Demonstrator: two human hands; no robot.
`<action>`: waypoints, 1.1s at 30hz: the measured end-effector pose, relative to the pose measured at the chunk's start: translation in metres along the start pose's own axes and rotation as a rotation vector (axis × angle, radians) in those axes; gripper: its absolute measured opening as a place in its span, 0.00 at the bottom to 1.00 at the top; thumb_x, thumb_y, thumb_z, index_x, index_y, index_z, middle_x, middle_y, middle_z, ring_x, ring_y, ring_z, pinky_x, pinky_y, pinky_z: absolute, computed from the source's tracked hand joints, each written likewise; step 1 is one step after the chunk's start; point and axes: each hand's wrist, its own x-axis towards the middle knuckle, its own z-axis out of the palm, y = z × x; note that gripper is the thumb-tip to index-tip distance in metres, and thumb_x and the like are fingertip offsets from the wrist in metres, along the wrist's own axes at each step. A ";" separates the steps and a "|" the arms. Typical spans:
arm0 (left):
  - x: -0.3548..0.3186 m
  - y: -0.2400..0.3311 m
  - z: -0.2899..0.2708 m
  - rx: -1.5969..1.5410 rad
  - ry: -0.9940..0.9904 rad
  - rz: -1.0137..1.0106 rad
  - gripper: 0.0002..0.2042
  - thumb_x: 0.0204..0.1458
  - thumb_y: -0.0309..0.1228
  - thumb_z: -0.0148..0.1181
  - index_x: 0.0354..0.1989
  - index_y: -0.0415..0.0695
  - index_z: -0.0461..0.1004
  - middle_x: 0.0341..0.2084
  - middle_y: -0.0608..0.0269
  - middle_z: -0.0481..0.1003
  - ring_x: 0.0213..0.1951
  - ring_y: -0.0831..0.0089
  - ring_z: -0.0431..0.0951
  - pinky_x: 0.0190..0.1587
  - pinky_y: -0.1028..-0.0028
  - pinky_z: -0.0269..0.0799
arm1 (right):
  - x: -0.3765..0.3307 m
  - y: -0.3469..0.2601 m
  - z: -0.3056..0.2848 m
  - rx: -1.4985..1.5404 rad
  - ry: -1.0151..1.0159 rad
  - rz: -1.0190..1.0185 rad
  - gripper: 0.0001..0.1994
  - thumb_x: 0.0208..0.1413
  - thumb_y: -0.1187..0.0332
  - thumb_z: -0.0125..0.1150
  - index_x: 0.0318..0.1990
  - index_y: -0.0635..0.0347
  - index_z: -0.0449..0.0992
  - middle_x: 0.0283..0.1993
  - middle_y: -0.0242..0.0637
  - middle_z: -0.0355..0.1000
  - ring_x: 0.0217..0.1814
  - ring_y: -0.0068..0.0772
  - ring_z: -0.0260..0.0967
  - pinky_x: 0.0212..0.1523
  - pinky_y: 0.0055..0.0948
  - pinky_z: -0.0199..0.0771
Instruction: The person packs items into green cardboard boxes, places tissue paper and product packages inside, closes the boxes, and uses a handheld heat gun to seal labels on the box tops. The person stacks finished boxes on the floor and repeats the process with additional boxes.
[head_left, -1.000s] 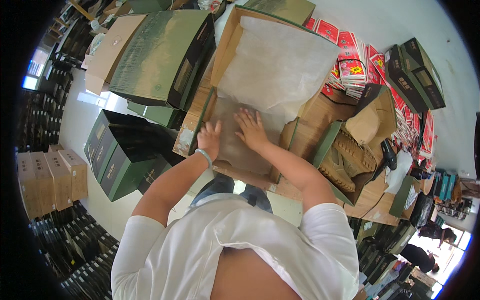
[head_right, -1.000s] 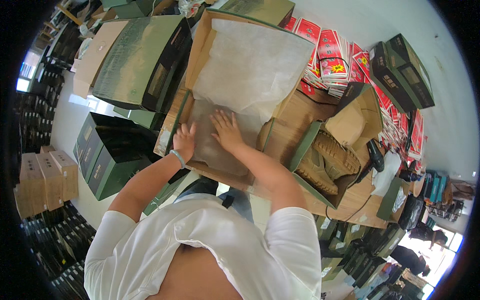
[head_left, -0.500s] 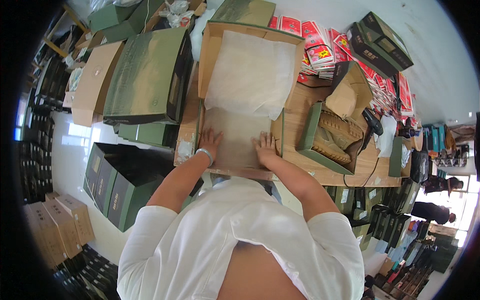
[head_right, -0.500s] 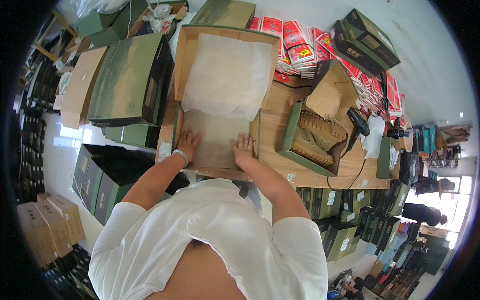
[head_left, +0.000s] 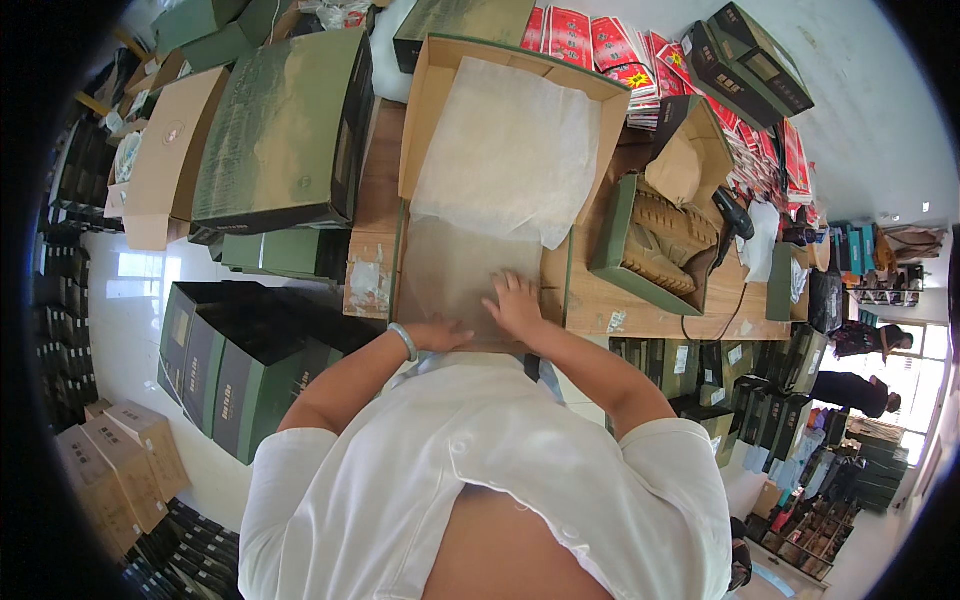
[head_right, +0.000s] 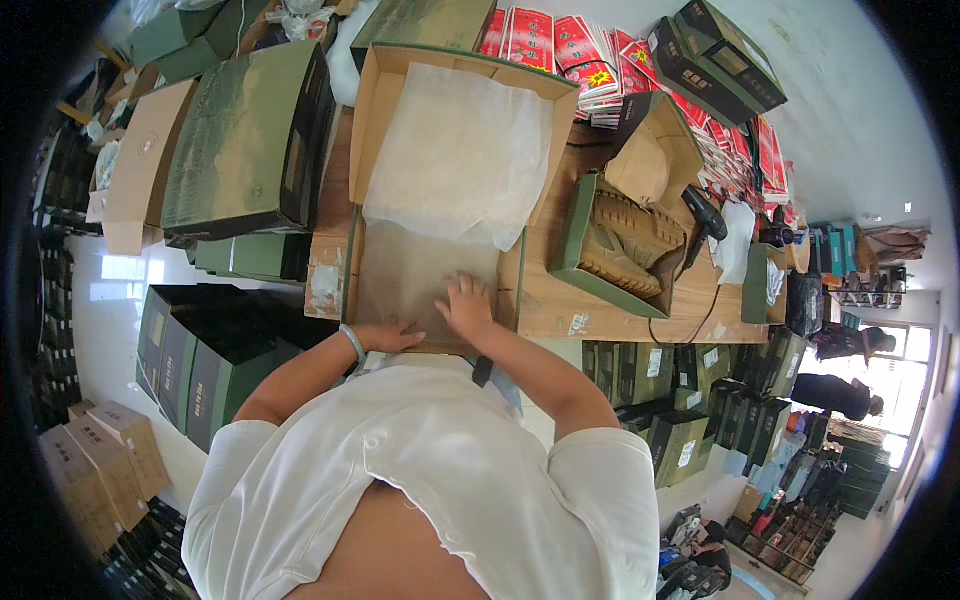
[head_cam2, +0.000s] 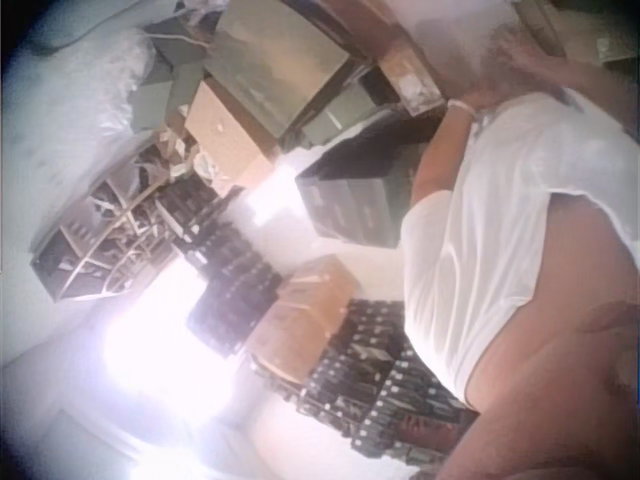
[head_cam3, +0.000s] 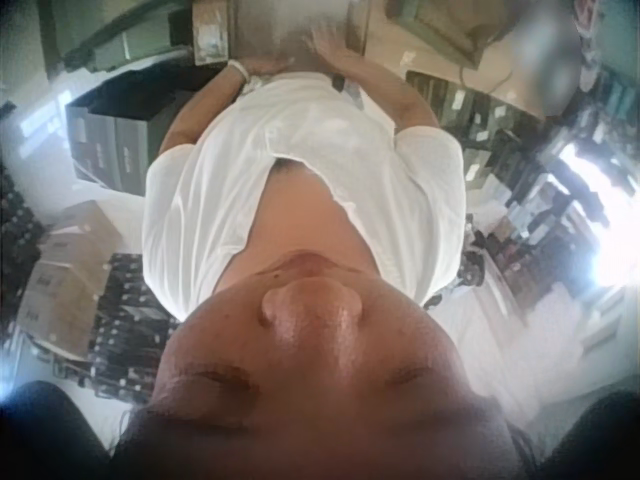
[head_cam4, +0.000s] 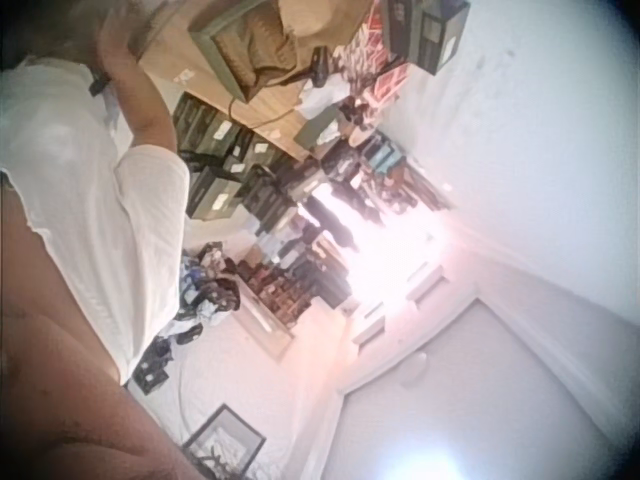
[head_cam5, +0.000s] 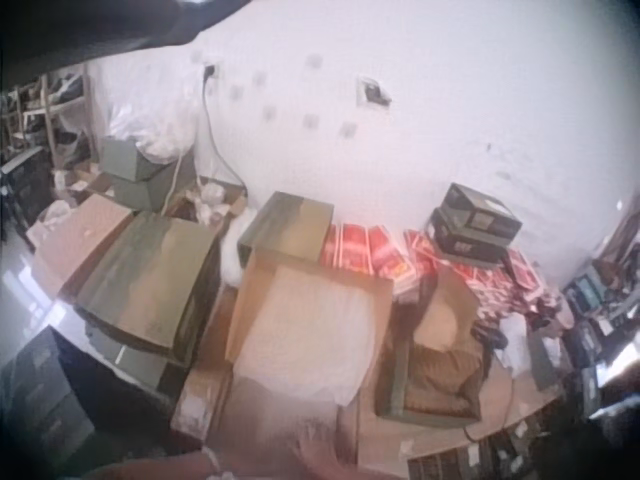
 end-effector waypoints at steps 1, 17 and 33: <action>0.005 -0.003 0.002 0.021 -0.027 -0.003 0.45 0.56 0.67 0.34 0.68 0.39 0.52 0.68 0.37 0.49 0.69 0.41 0.44 0.70 0.54 0.41 | 0.017 0.001 -0.007 0.088 0.043 -0.020 0.27 0.59 0.53 0.54 0.62 0.58 0.63 0.65 0.53 0.57 0.65 0.58 0.57 0.64 0.50 0.57; 0.017 -0.015 0.006 0.055 0.171 -0.061 0.37 0.58 0.57 0.43 0.67 0.41 0.55 0.63 0.44 0.62 0.64 0.50 0.63 0.64 0.60 0.58 | 0.128 0.005 -0.145 -0.077 0.204 -0.116 0.31 0.68 0.50 0.33 0.73 0.51 0.40 0.77 0.40 0.39 0.79 0.45 0.32 0.74 0.49 0.29; -0.006 0.000 0.004 0.089 0.175 -0.141 0.36 0.58 0.58 0.41 0.68 0.45 0.55 0.64 0.43 0.60 0.63 0.46 0.62 0.66 0.60 0.55 | 0.224 0.025 -0.115 0.060 -0.153 -0.208 0.32 0.67 0.44 0.24 0.74 0.45 0.37 0.78 0.34 0.35 0.79 0.46 0.29 0.75 0.44 0.30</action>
